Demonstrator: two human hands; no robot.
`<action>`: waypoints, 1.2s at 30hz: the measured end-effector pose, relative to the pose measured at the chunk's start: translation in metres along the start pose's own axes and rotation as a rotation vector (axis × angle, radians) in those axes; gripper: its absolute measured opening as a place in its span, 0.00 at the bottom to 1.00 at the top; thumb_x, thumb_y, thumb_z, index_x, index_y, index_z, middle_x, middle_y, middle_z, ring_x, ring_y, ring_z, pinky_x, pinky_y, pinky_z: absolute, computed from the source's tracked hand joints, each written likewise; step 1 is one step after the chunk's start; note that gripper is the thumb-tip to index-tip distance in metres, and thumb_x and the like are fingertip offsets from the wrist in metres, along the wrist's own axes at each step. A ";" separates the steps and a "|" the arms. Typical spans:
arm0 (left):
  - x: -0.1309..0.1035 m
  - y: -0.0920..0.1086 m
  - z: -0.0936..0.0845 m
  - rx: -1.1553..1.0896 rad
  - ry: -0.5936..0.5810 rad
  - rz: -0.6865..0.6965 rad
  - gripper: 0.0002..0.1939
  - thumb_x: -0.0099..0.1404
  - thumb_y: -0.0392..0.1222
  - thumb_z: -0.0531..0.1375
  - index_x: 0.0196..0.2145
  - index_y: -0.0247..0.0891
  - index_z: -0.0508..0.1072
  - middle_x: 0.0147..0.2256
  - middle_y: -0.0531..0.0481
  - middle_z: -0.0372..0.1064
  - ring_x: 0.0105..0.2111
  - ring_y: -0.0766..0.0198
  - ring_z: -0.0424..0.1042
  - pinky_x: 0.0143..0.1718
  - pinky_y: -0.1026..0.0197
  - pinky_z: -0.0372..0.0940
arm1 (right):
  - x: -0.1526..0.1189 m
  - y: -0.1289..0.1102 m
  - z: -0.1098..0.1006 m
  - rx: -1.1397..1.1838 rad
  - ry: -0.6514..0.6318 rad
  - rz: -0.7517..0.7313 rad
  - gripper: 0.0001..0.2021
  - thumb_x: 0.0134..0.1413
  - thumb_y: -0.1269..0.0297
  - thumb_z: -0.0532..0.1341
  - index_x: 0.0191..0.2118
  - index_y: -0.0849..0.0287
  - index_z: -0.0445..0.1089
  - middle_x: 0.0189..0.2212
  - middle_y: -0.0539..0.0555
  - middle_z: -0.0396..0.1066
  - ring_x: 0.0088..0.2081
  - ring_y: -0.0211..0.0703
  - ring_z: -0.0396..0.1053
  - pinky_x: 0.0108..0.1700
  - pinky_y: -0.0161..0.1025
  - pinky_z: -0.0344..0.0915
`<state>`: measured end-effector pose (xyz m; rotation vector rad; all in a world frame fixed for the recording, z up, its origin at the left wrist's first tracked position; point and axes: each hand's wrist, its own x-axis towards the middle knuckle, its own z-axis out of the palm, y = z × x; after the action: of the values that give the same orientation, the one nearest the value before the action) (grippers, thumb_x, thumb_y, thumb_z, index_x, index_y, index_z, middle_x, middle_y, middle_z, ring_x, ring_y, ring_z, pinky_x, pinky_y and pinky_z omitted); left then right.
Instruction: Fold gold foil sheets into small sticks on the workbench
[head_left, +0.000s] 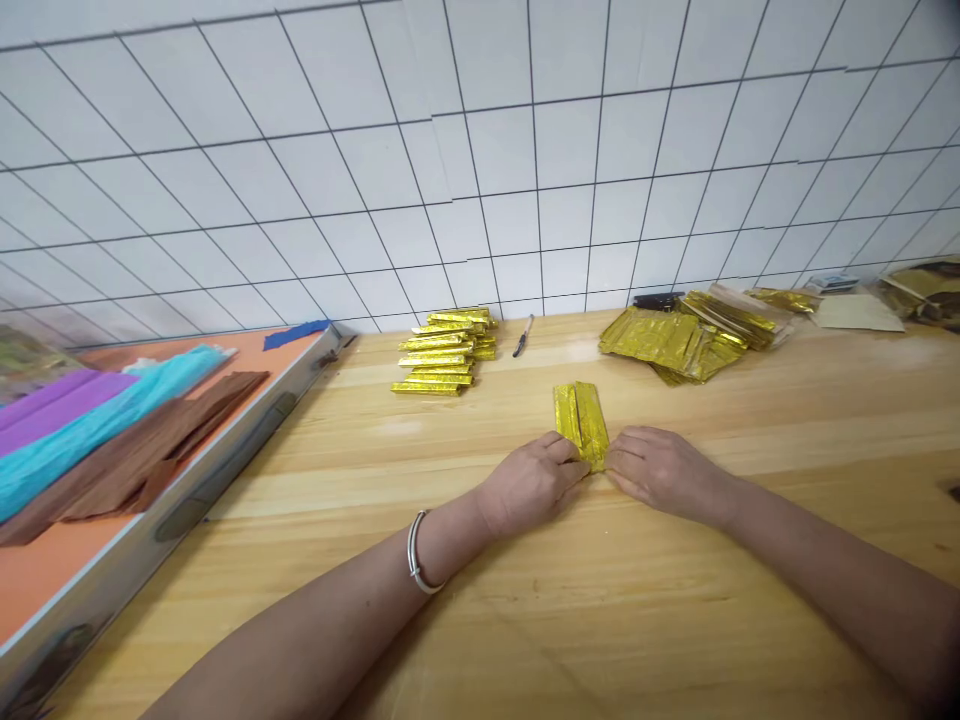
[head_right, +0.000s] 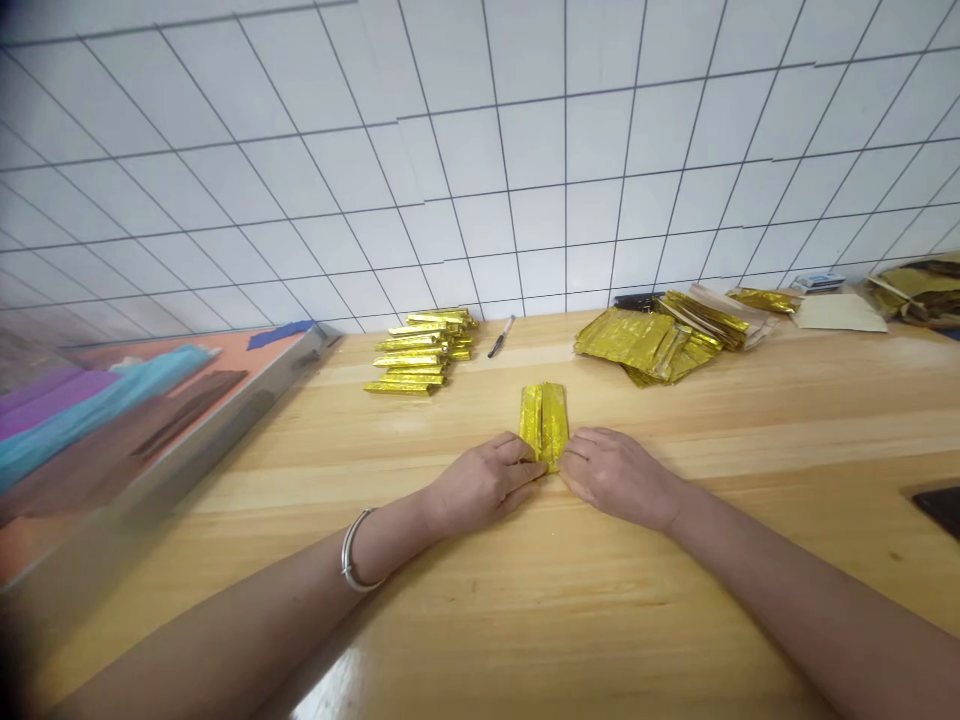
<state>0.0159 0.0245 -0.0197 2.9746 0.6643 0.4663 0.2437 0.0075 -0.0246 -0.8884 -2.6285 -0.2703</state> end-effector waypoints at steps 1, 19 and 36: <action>0.000 0.001 0.001 0.022 0.002 0.002 0.15 0.69 0.41 0.46 0.42 0.35 0.70 0.36 0.44 0.66 0.39 0.60 0.65 0.44 0.57 0.63 | 0.000 0.001 0.000 0.019 0.001 0.016 0.08 0.59 0.67 0.53 0.34 0.59 0.69 0.30 0.54 0.69 0.35 0.41 0.64 0.40 0.39 0.62; -0.001 0.002 0.002 0.058 -0.002 -0.032 0.12 0.68 0.36 0.47 0.37 0.35 0.69 0.34 0.46 0.66 0.38 0.61 0.65 0.41 0.60 0.64 | -0.001 -0.010 -0.001 -0.039 -0.105 0.128 0.08 0.57 0.68 0.52 0.37 0.60 0.68 0.34 0.56 0.68 0.38 0.46 0.62 0.43 0.43 0.61; -0.011 -0.012 0.003 -0.311 0.060 -0.071 0.10 0.64 0.32 0.51 0.40 0.36 0.70 0.41 0.46 0.68 0.42 0.64 0.68 0.46 0.64 0.63 | -0.007 -0.003 -0.002 0.117 -0.067 0.159 0.09 0.59 0.70 0.52 0.39 0.58 0.69 0.34 0.56 0.68 0.39 0.45 0.63 0.41 0.43 0.63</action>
<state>0.0022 0.0308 -0.0268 2.6467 0.6349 0.5959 0.2473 0.0009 -0.0258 -1.0753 -2.5852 -0.0462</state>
